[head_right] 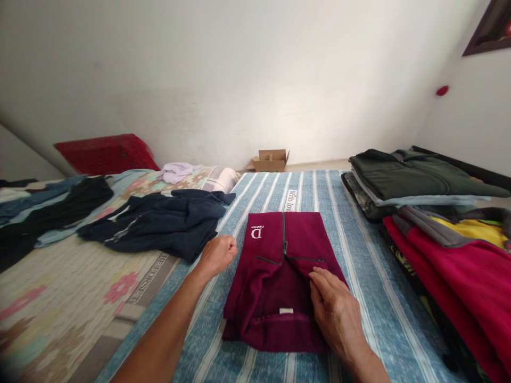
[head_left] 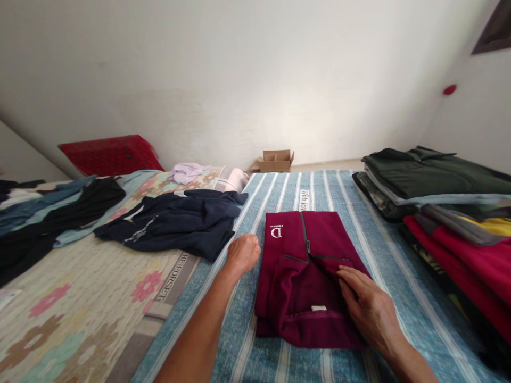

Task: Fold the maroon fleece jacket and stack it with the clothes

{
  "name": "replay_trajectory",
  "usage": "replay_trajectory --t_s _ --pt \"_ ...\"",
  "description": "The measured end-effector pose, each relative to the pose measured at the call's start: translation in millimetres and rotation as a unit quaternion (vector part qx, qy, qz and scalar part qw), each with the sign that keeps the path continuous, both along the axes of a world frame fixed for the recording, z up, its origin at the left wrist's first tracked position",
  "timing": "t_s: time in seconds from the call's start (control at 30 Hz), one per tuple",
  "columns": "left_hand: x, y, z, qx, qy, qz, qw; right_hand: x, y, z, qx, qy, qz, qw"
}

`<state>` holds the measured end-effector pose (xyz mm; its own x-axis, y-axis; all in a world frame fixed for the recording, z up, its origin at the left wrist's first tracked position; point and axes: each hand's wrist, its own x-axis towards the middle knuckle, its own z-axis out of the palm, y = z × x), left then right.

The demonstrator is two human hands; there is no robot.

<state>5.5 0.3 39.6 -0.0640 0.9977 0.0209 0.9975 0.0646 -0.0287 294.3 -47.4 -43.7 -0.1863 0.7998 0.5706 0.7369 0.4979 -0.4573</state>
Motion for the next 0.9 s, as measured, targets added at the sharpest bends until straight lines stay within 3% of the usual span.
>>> replay_trajectory --t_s 0.1,0.23,0.33,0.47,0.63,0.9 --pt "-14.8 -6.3 0.8 -0.001 -0.020 0.046 0.999 0.5 0.3 -1.4 0.009 -0.003 0.003 1.000" --pt "-9.3 -6.2 -7.1 0.008 -0.127 -0.023 0.992 0.9 0.6 -2.5 0.015 -0.008 0.003 1.000" --pt "7.7 0.7 -15.7 0.041 -0.186 -0.013 0.982 1.0 0.5 -2.2 0.022 -0.008 0.006 1.000" --pt "22.6 10.0 -23.8 0.064 -0.187 0.032 0.980 1.1 0.2 -2.0 0.032 -0.006 0.007 0.999" --pt "16.9 15.9 -28.8 0.093 -0.203 0.062 0.973 1.4 0.1 -2.8 0.035 -0.002 0.008 0.999" --pt "9.3 16.0 -29.1 0.055 -0.248 0.069 0.965 2.3 -0.1 -3.8 0.029 0.003 0.012 0.999"
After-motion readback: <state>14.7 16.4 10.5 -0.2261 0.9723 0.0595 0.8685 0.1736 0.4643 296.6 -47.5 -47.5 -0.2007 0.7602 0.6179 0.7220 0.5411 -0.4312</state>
